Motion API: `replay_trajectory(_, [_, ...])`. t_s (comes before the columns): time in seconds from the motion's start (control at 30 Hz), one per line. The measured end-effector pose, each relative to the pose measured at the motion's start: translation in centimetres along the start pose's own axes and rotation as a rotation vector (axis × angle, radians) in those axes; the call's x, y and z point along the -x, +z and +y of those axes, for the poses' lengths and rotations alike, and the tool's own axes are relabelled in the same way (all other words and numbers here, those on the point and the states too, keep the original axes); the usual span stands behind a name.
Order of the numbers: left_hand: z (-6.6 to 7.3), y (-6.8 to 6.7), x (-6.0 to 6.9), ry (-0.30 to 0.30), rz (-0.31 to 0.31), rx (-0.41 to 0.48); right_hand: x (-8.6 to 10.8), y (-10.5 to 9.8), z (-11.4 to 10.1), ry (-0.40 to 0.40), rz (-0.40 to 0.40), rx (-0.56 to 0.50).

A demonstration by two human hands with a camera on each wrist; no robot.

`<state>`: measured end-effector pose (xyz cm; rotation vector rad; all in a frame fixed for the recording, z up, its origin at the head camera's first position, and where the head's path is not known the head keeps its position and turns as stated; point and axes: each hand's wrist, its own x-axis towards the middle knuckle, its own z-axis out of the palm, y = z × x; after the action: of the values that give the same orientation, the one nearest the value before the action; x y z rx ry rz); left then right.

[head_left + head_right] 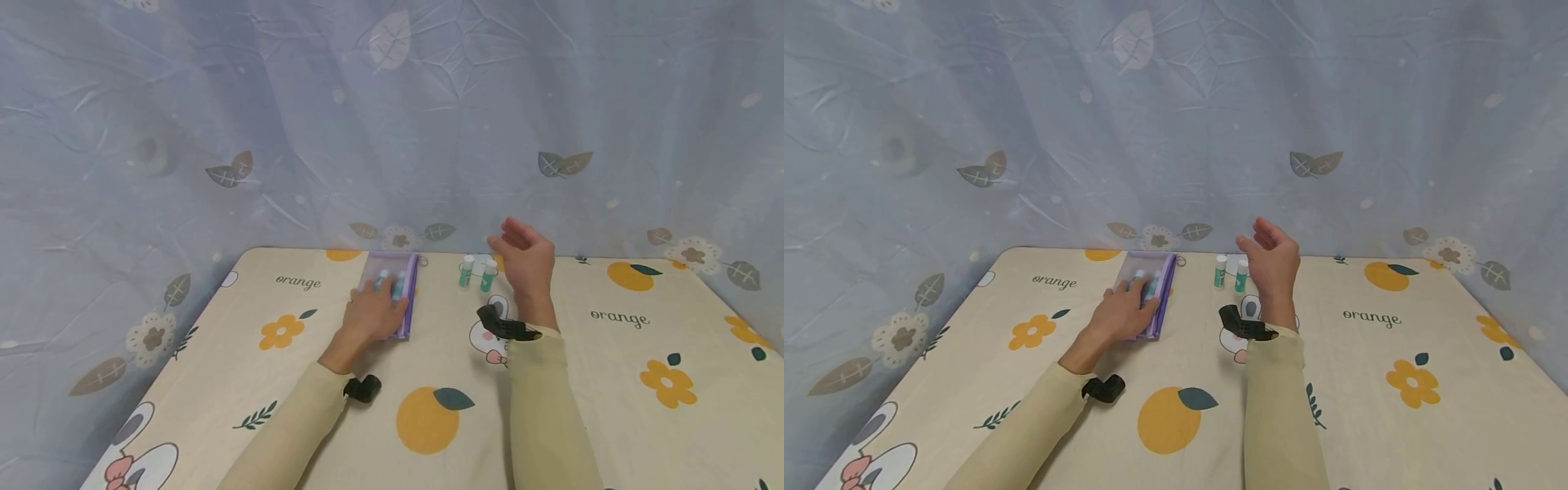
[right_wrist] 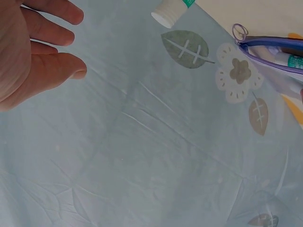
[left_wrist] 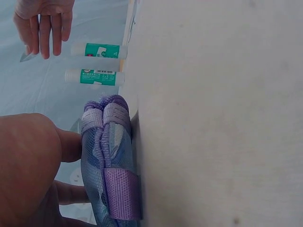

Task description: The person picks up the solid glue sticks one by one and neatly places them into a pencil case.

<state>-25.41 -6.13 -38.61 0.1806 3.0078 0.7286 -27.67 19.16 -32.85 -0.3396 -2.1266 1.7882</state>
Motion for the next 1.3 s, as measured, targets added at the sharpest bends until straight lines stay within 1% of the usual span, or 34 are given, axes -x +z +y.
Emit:
replay_trajectory(0.23, [-0.1,0.1,-0.3,0.005,0.006,0.001,-0.2,0.0,0.2,0.01,-0.006,-0.002])
replay_trajectory(0.47, [-0.1,0.0,0.1,0.003,-0.001,0.02,-0.1,0.0,0.3,0.026,-0.018,-0.01])
replay_trajectory(0.73, [-0.2,0.1,-0.1,0.003,-0.003,0.014,-0.3,0.2,0.5,0.073,0.007,-0.054])
replay_trajectory(0.97, [-0.2,0.1,-0.1,0.0,-0.007,0.016,-0.3,0.3,0.8,0.084,0.013,-0.064])
replay_trajectory(1.2, [-0.1,0.1,-0.1,-0.003,-0.012,0.005,-0.6,0.5,1.6,0.145,0.002,-0.053])
replay_trajectory(1.3, [-0.1,0.1,-0.1,-0.003,-0.014,0.003,-0.7,0.6,2.1,0.17,-0.006,-0.03])
